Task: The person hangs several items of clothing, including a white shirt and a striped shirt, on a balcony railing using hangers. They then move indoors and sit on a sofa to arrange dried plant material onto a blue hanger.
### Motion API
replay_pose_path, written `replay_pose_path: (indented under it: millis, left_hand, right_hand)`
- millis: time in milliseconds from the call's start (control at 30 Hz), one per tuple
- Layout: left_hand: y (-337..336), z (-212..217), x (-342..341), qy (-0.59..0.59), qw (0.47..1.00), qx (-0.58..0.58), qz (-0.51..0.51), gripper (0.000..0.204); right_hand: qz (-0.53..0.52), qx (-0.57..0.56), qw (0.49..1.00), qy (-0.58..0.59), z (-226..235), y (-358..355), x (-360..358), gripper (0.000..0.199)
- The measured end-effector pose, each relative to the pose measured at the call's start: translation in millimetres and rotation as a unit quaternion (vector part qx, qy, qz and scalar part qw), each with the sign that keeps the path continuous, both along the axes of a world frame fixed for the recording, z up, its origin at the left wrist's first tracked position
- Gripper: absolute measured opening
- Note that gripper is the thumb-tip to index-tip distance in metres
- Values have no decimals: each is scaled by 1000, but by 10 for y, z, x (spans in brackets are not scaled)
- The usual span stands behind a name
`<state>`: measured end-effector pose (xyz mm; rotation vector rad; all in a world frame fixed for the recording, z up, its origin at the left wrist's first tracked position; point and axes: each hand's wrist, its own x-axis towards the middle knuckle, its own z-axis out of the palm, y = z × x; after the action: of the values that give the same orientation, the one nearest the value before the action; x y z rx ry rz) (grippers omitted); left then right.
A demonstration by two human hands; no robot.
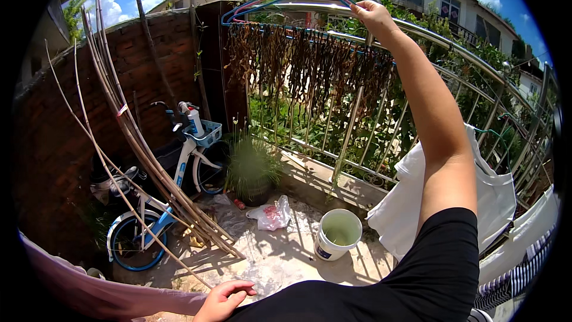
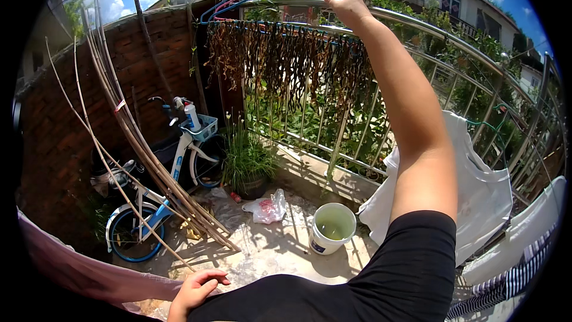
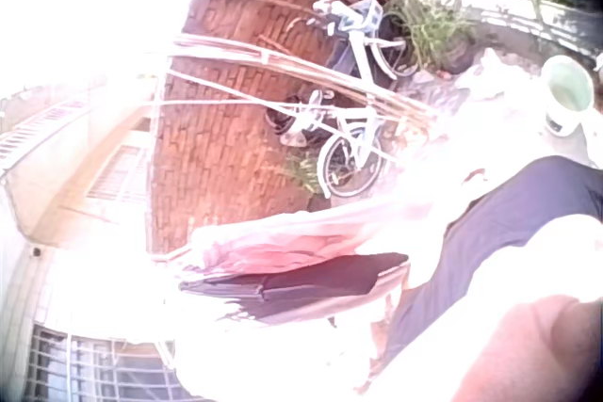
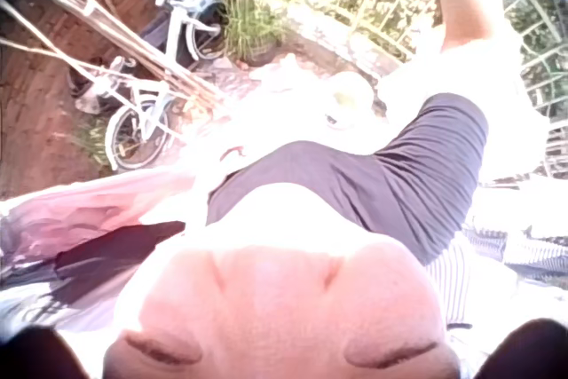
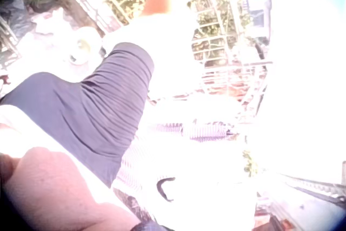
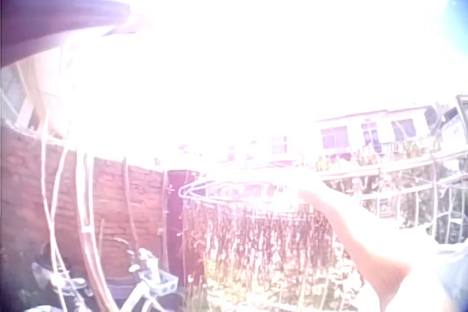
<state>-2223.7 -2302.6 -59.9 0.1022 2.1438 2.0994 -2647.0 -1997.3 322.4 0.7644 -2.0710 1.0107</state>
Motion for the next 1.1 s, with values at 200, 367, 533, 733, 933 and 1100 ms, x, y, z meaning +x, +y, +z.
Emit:
replay_pose_path:
  millis: [200,367,533,733,933,1100]
  left_hand:
    - [132,-54,-149,-5,999,15,-48,26]
    - [59,-49,-157,5,993,36,-109,27]
    - [-61,-145,-201,2,985,98,-139,25]
    - [-182,-485,27,9,979,90,-181,31]
    - [-368,-1235,80,6,986,127,112,62]
    - [-82,-1846,383,-119,956,269,14,66]
  right_hand:
    - [15,17,999,-31,310,321,465,39]
    - [35,-32,982,-182,-262,316,953,34]
    - [-4,-43,971,-234,-1093,-63,1634,32]
    - [13,-213,933,-288,-2535,-527,2886,30]
    - [-55,-380,855,-348,-3851,-1192,4733,27]
    - [-172,-355,824,-407,-4272,-1227,6540,30]
